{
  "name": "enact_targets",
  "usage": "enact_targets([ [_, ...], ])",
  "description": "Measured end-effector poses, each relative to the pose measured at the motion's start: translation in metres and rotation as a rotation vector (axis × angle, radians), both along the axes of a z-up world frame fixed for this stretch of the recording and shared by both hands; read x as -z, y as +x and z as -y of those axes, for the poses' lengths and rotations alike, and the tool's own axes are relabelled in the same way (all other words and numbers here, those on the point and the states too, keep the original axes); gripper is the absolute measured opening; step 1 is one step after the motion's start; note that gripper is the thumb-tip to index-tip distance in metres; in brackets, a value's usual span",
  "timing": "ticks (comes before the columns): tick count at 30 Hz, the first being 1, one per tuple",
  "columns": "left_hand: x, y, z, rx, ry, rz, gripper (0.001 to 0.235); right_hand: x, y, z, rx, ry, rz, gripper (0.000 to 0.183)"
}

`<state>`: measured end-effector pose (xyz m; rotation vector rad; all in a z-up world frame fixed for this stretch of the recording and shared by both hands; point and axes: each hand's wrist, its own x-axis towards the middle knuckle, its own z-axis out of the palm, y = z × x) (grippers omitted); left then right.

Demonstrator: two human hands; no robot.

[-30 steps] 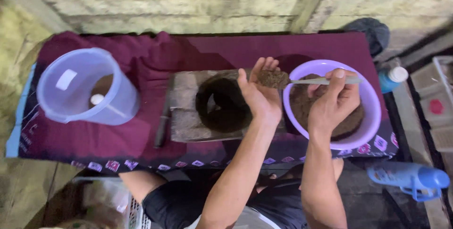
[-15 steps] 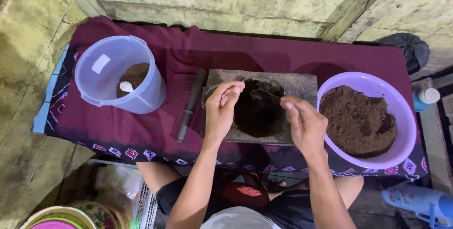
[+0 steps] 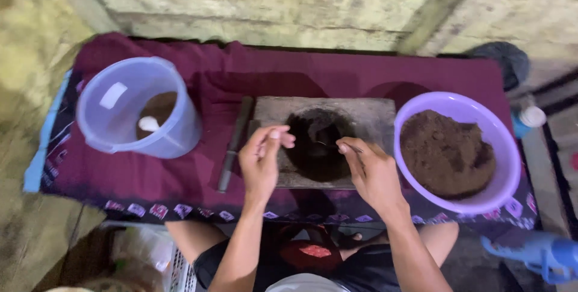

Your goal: The person uses a pestle to grind a dark brown substance in a stone mortar. They repeatedly scoop the ground material from the mortar into a purple bowl using a spoon, then return more material to the mortar to continue grinding.

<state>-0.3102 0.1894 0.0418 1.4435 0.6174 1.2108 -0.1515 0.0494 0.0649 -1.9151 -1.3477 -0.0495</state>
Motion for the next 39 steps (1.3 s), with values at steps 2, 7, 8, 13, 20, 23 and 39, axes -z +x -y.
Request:
enact_targets([
  [2, 0.005, -0.001, -0.003, 0.005, 0.003, 0.003, 0.023, -0.007, -0.001, 0.001, 0.021, 0.028, 0.008, 0.013],
  [7, 0.0, 0.001, 0.001, 0.0, 0.027, -0.048, 0.023, -0.01, 0.007, 0.02, 0.159, 0.119, -0.159, 0.015],
  [8, -0.001, 0.001, 0.002, -0.03, 0.037, -0.033, 0.023, -0.01, 0.012, 0.026, 0.246, 0.262, -0.285, 0.016],
  [13, -0.003, 0.005, 0.009, -0.062, 0.104, -0.029, 0.022, -0.008, 0.068, 0.094, 0.617, 0.346, -0.331, 0.02],
  [20, -0.032, 0.035, 0.108, 0.087, 0.198, -0.024, 0.029, 0.055, 0.171, 0.182, 0.866, 0.306, 0.078, 0.043],
  [23, -0.03, 0.068, 0.16, 0.466, 0.09, -0.063, 0.023, 0.085, 0.199, 0.196, 0.886, 0.245, 0.092, 0.034],
  [39, 0.097, 0.261, 0.191, 0.172, 0.56, -0.242, 0.042, 0.115, 0.178, 0.211, 0.72, 0.034, 0.226, 0.015],
])
